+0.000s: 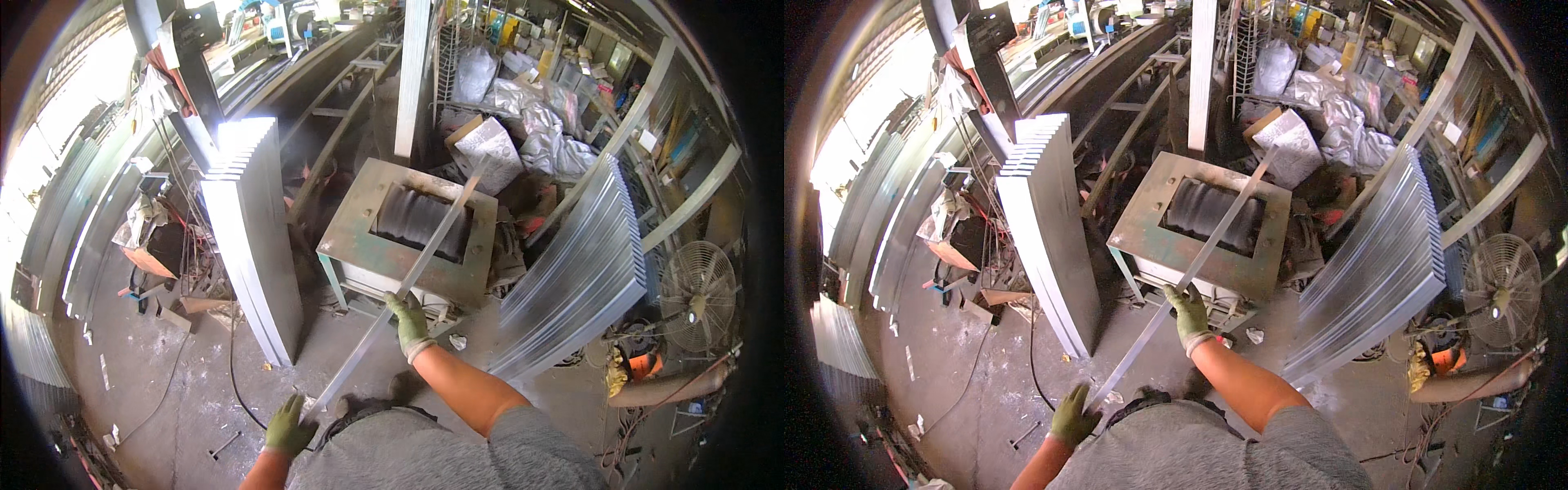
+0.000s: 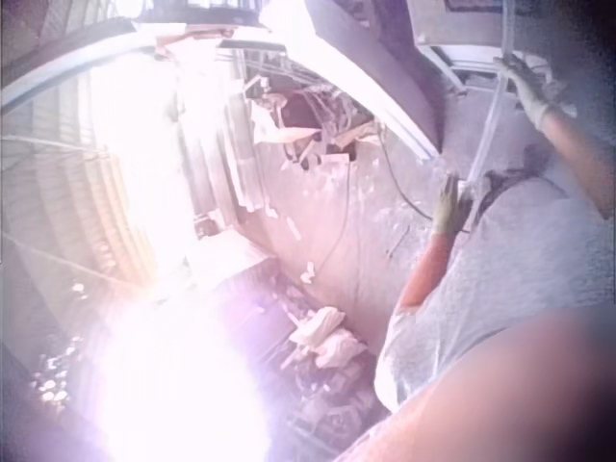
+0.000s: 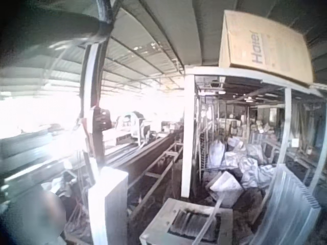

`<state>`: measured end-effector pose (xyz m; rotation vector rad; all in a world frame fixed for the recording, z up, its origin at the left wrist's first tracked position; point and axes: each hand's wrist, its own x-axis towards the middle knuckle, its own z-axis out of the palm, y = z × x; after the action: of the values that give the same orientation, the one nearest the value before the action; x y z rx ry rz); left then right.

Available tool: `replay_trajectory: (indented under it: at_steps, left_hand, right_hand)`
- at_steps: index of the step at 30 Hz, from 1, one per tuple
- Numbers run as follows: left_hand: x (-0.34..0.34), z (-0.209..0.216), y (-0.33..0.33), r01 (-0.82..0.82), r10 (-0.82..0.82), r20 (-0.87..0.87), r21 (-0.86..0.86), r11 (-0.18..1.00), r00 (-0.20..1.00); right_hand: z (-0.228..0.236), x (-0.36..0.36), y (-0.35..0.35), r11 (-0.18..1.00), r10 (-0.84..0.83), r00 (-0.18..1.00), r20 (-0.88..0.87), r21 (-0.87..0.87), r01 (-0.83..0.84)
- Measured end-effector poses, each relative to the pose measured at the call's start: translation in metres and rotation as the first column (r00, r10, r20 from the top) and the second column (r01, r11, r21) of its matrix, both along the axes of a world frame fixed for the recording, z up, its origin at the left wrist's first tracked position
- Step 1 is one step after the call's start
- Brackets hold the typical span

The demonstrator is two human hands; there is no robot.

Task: The person repeatedly feeds a long metal strip through a roller machine and stacks the processed strips on a nearby rack. The person handles the strip with gloved hands, aligns it with the rollers, and places the finished pieces in a growing stack.

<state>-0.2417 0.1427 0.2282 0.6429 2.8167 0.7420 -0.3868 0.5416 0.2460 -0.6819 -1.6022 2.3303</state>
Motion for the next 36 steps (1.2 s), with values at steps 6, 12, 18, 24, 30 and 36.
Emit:
replay_trajectory:
  at_steps: [6,12,18,24,30,36]
  left_hand:
    - [0.149,-0.058,-0.144,-0.228,0.197,0.604,-0.025,0.973,0.773]
    - [0.127,0.000,-0.029,-0.211,0.432,0.563,-0.415,0.885,0.705]
    - [0.035,0.066,0.083,-0.273,0.384,0.553,-0.275,0.922,0.740]
    - [0.032,0.082,0.076,-0.337,0.438,0.624,-0.280,0.899,0.647]
    - [0.040,0.067,0.067,-0.174,0.345,0.528,-0.346,0.922,0.776]
    - [0.070,0.045,0.025,-0.147,0.308,0.560,-0.314,0.938,0.769]
  right_hand:
    - [-0.047,-0.012,0.021,0.998,0.069,0.985,0.156,-0.019,-0.067]
    - [-0.069,-0.038,0.016,0.997,-0.014,1.000,0.013,-0.078,0.015]
    - [-0.071,-0.097,0.048,0.995,-0.004,0.977,0.214,0.096,-0.017]
    - [-0.080,-0.126,0.069,0.949,-0.050,0.944,0.327,0.310,-0.057]
    - [-0.076,-0.116,0.053,0.910,-0.110,0.931,0.347,0.411,-0.046]
    - [-0.077,-0.081,0.023,0.897,-0.075,0.943,0.325,0.435,-0.079]
